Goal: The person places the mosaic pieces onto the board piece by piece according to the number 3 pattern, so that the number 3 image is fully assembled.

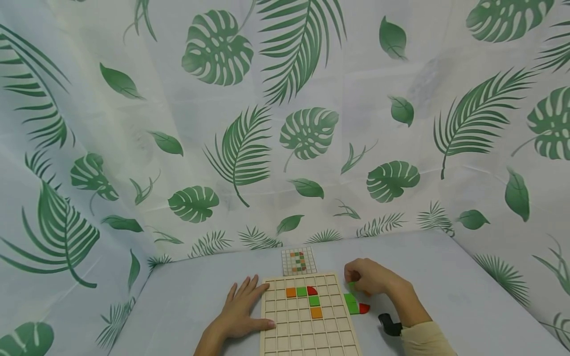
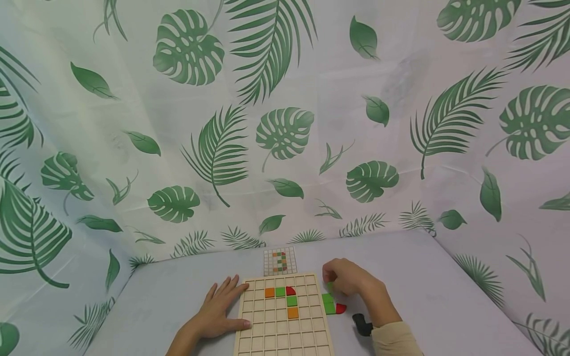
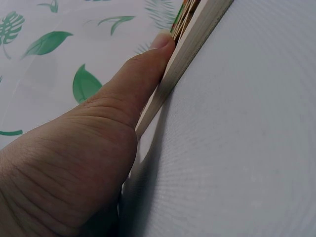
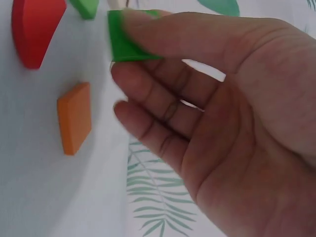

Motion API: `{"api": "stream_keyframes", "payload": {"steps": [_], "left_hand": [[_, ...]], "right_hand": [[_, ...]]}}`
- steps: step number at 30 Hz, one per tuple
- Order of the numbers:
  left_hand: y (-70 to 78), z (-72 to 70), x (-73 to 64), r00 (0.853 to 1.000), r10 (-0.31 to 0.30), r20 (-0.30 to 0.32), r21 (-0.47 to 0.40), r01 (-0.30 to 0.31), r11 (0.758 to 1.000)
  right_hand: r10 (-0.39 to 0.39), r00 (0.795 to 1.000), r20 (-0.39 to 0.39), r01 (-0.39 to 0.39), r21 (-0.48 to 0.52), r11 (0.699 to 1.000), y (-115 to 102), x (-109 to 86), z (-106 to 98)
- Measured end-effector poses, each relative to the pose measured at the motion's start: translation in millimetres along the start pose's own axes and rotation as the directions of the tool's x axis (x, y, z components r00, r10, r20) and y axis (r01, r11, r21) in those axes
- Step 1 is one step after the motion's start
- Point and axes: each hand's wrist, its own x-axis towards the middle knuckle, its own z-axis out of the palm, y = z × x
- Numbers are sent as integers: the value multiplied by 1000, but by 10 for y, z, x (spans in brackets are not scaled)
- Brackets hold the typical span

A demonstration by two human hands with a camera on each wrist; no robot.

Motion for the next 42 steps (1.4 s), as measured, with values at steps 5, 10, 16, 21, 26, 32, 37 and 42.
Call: {"api": "stream_keyframes", "payload": {"steps": [5, 10, 16, 21, 26, 32, 37, 42], "left_hand": [[20, -14, -19, 1000, 4, 2, -2, -4, 1000], [23, -15, -27, 1000, 11, 0, -1, -11, 1000], [10, -5, -20, 1000, 20, -8, 2, -20, 1000], [-5, -1, -11, 1000, 23, -10, 2, -23, 1000], [-24, 17, -16, 1000, 21, -8, 3, -21, 1000], [-28, 32, -28, 1000, 12, -4, -1, -12, 1000], [-7, 7, -26, 1000, 21, -13, -4, -21, 1000], [3, -4, -22, 999, 30, -21, 4, -30, 1000]], "right_hand": [[-90, 996, -21, 91, 29, 995, 32, 25, -10], [-84, 996, -24, 86, 62, 994, 19, 24, -14], [-110, 993, -41, 113, 61, 992, -7, 19, -8], [-102, 994, -42, 105, 59, 993, -42, 20, 4], [-96, 995, -33, 98, 70, 993, -58, 23, 12], [-110, 994, -23, 112, 76, 991, -72, 31, 9], [-107, 994, -15, 107, 97, 989, -118, 50, 6], [-163, 986, -22, 165, 119, 979, -165, 93, 35]]}}
